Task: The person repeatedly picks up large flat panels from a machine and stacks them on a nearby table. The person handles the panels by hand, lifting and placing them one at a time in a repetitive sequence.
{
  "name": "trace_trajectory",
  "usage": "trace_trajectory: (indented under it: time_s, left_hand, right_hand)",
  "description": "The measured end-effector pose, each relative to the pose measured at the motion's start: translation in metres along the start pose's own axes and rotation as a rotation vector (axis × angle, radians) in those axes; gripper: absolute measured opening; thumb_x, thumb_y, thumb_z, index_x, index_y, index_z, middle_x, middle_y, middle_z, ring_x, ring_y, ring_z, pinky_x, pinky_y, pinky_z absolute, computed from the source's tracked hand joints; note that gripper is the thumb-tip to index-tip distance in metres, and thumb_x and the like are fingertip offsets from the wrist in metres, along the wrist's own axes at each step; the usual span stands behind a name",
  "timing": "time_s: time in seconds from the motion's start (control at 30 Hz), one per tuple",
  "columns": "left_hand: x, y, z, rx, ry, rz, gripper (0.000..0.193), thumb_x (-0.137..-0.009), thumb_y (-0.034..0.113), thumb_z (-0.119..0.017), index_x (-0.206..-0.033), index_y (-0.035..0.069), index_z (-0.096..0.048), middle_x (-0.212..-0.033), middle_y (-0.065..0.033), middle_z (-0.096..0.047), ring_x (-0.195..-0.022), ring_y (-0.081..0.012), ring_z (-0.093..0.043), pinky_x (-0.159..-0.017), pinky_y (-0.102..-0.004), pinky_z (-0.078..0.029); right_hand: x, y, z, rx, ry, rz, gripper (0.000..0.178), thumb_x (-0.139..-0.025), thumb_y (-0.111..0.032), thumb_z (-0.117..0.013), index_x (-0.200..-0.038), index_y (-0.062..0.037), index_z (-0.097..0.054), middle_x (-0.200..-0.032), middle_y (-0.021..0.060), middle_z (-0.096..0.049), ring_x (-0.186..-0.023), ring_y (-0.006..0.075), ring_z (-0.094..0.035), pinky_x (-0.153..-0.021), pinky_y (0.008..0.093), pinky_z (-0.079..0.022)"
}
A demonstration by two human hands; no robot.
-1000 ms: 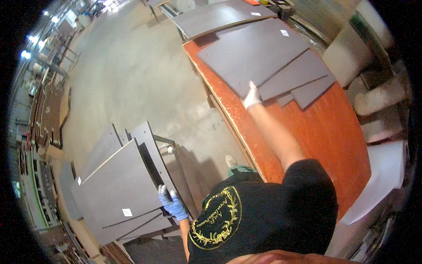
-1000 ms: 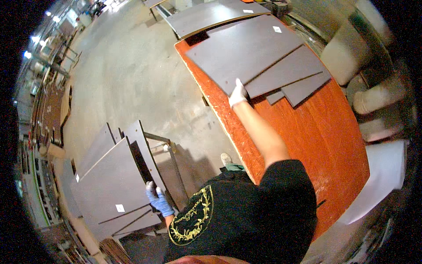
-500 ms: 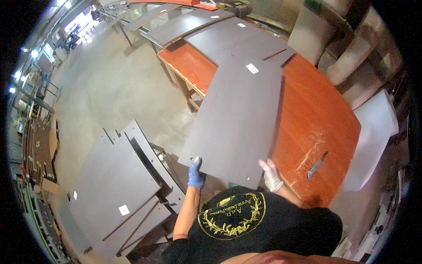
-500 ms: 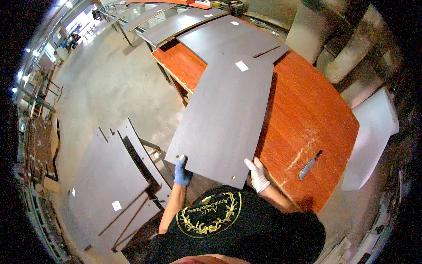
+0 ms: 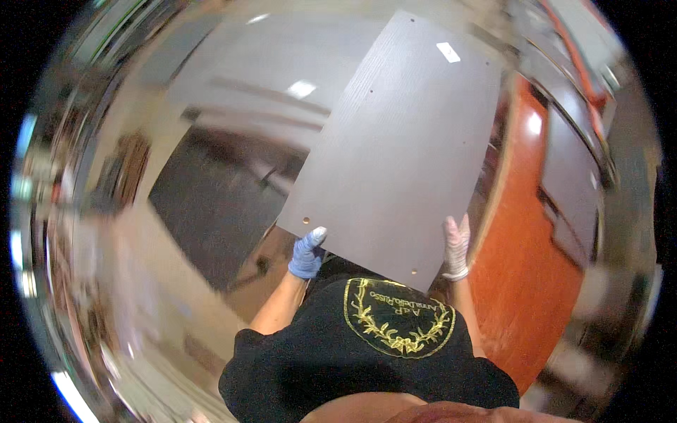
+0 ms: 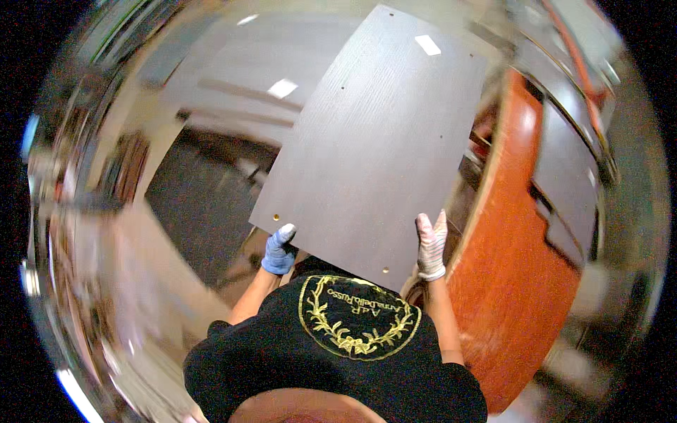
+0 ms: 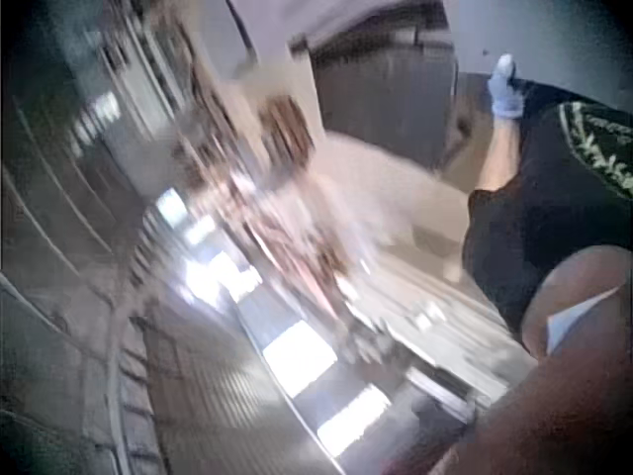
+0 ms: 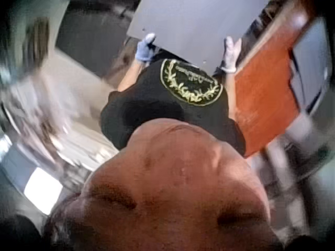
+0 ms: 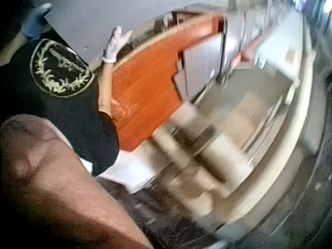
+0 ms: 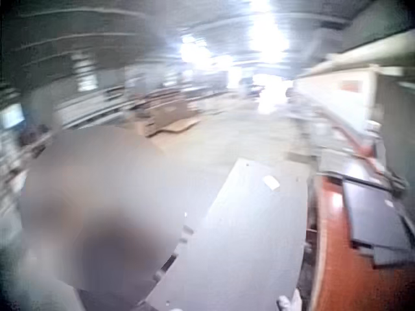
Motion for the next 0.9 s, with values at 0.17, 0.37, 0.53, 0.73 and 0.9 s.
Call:
trace_trajectory:
  time_s: [0.17, 0.37, 0.53, 0.73, 0.9]
  left_hand:
    - [0.138, -0.006, 0.085, 0.151, 0.354, -0.327, 0.051, -0.078, 0.031, -0.05, -0.121, 0.005, -0.042, -0.118, -0.0106, -0.048, -0.107, -0.0252, -0.045, -0.091, -0.0381, -0.036]
    - [0.237, -0.048, 0.108, 0.365, 0.57, -0.457, 0.063, -0.075, 0.042, -0.052, -0.126, 0.007, -0.037, -0.125, -0.0118, -0.042, -0.11, -0.0255, -0.041, -0.093, -0.04, -0.033]
    - [0.229, -0.037, 0.175, 0.668, 0.507, -0.346, 0.059, -0.076, 0.041, -0.057, -0.118, 0.003, -0.041, -0.113, -0.0114, -0.05, -0.1, -0.0259, -0.045, -0.091, -0.0391, -0.031]
    - [0.145, -0.025, 0.248, 0.163, 0.579, 0.191, 0.043, -0.079, 0.039, -0.056, -0.105, 0.005, -0.049, -0.097, -0.01, -0.054, -0.085, -0.0231, -0.049, -0.077, -0.0366, -0.038]
    - [0.06, -0.013, 0.25, -0.34, 0.393, 0.58, 0.033, -0.081, 0.037, -0.054, -0.094, 0.006, -0.055, -0.085, -0.0088, -0.057, -0.072, -0.0208, -0.053, -0.066, -0.0345, -0.043]
  right_hand:
    - [0.009, 0.015, -0.134, 0.299, -0.469, -0.123, 0.054, -0.08, -0.016, -0.057, -0.121, 0.0071, -0.031, -0.096, 0.0068, -0.05, -0.081, 0.0103, -0.047, -0.069, 0.0225, -0.042]
    - [0.053, 0.095, -0.253, 0.372, -0.949, -0.167, 0.044, -0.072, -0.03, -0.062, -0.097, 0.004, -0.051, -0.089, 0.0108, -0.056, -0.084, 0.0154, -0.051, -0.072, 0.029, -0.043]
    - [0.076, 0.23, -0.315, 0.599, -1.198, -0.141, 0.033, -0.071, -0.031, -0.058, -0.083, -0.0007, -0.061, -0.081, 0.015, -0.061, -0.077, 0.0244, -0.058, -0.067, 0.0381, -0.046]
    - [0.056, 0.218, -0.267, 0.545, -1.027, -0.382, 0.041, -0.067, -0.023, -0.06, -0.103, -0.0032, -0.057, -0.095, 0.0114, -0.061, -0.084, 0.0239, -0.057, -0.073, 0.0343, -0.046]
    - [-0.013, 0.129, -0.146, 0.532, -0.542, -0.07, 0.038, -0.077, -0.027, -0.056, -0.105, -0.0012, -0.055, -0.104, 0.012, -0.058, -0.094, 0.0208, -0.055, -0.082, 0.0323, -0.044]
Point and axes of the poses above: each hand's wrist, its own x-axis away from the middle knuckle, its own z-axis out of the back of the hand, y = z × x, the point moved 7 cm from there along -x, towards the middle knuckle
